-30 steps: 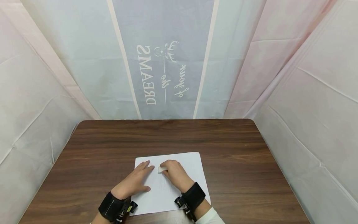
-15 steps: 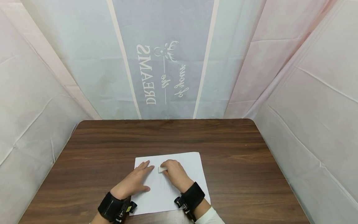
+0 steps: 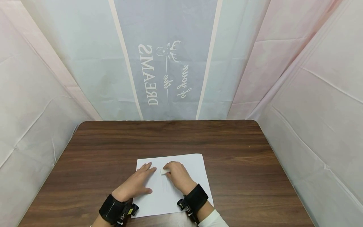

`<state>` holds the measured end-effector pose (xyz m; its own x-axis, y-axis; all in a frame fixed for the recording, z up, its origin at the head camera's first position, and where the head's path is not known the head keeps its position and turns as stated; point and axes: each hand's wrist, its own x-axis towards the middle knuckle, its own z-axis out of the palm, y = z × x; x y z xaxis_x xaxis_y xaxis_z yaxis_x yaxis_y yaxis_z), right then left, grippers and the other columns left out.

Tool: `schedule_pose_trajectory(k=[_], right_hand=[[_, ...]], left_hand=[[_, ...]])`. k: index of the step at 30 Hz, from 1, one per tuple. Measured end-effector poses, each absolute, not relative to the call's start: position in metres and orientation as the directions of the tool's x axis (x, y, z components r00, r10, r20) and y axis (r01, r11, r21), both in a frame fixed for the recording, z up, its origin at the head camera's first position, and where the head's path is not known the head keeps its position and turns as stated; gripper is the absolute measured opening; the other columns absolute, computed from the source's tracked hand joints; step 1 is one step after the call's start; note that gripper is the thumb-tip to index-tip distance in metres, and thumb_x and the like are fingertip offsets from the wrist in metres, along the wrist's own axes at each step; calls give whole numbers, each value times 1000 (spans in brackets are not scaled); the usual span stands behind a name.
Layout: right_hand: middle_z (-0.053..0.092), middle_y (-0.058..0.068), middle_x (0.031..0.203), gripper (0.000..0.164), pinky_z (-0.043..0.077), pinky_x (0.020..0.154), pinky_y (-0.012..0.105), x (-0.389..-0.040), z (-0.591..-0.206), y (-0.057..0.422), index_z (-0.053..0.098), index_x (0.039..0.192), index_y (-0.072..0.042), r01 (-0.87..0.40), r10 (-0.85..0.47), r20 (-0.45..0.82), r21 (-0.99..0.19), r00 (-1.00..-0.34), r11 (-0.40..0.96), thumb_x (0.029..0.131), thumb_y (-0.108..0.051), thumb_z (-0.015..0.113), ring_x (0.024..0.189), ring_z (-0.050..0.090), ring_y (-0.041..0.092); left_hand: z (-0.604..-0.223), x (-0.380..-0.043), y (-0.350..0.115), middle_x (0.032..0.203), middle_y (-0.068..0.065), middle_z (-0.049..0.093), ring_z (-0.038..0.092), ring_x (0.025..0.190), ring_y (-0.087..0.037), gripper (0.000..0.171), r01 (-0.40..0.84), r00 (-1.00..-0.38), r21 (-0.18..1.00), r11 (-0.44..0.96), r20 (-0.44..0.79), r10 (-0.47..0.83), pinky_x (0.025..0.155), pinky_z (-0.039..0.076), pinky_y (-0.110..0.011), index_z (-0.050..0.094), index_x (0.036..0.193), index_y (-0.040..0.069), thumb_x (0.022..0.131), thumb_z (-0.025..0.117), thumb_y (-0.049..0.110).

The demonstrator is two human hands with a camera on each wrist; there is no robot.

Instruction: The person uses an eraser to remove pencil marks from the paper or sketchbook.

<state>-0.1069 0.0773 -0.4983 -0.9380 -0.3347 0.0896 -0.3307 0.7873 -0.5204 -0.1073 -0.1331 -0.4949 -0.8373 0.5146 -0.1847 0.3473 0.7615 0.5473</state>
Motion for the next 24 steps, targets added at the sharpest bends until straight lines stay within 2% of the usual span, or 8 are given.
schedule_pose_trajectory(k=[9,24], right_hand=[[77,8,106,17,61,85,35,-107,-497,78,77,104,-5,-301,-318,63,-533,-946,791,87,-4,77,103,73,23],[77,9,106,16,62,79,30,-105,-497,83,76,103,-5,-274,-302,41,-544,-953,793,87,-3,76,100,73,23]], left_hand=[[-494,-108,-133,156,-31,39,34,147,-52,79,338,-842,550,763,-185,506,114,34,-69,57,140,-1,70,92,15],[-492,-106,-133,156,-33,39,34,146,-53,80,346,-837,558,754,-179,517,115,33,-68,56,139,-2,70,92,13]])
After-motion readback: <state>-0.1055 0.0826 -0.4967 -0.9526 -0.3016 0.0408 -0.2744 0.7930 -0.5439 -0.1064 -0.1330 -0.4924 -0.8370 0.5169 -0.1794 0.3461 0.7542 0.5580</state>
